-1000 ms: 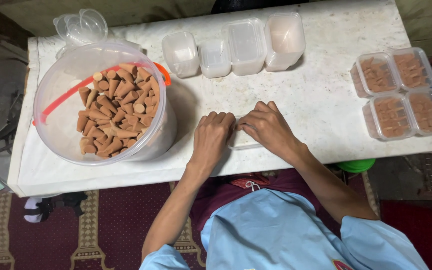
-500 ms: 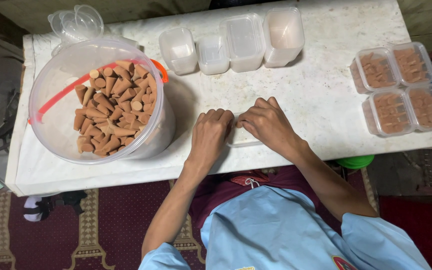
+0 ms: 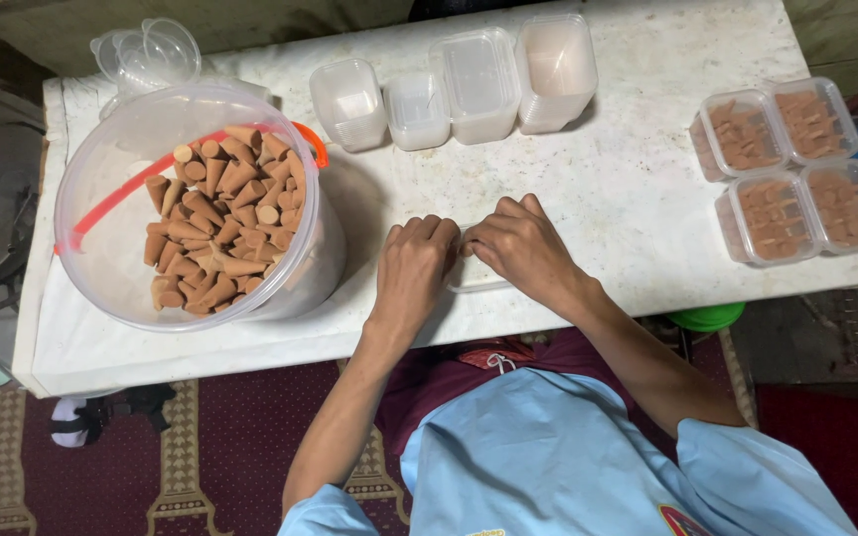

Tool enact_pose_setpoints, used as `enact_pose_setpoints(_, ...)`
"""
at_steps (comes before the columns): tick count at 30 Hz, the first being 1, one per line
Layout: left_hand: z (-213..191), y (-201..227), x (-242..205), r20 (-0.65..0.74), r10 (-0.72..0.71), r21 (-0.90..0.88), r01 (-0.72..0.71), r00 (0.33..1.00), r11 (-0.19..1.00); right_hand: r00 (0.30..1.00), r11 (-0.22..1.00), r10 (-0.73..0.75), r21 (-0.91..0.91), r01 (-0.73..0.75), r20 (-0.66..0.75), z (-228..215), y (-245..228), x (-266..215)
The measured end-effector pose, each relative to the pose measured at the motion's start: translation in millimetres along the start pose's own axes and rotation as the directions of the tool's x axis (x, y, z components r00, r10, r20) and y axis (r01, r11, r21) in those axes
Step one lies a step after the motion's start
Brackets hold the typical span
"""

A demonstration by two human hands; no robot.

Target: The person picks up incense cones from a large bucket and places them into smaller clear plastic containers by hand.

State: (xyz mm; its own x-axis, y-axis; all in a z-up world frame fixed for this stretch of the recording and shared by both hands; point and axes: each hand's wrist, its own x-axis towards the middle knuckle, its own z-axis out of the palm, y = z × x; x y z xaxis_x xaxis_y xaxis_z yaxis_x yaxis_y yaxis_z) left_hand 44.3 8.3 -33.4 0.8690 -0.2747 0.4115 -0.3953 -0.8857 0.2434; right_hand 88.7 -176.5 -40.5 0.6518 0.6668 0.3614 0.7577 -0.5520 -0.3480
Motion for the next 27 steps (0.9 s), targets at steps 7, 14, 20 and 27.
enact_pose_setpoints(7,-2.0,1.5,0.7,0.004,-0.014,-0.005,0.014,1.000,1.000,1.000,1.000,0.010,-0.014,-0.009,0.002,-5.6,-2.1,0.7)
enact_pose_setpoints(14,0.2,-1.3,-0.3,0.045,-0.025,-0.023,0.026,0.999,0.999,0.999,0.999,-0.024,-0.031,0.023,-0.021,-0.8,1.6,-0.9)
enact_pose_setpoints(20,1.2,-0.2,0.5,0.047,-0.036,-0.030,0.038,0.998,0.999,1.000,1.000,-0.017,-0.025,0.016,-0.024,-2.6,-0.1,-0.9)
enact_pose_setpoints(27,4.1,-1.4,1.9,0.020,-0.034,-0.037,0.035,0.999,0.999,0.999,0.999,-0.014,-0.031,0.012,-0.044,3.1,1.7,-1.3)
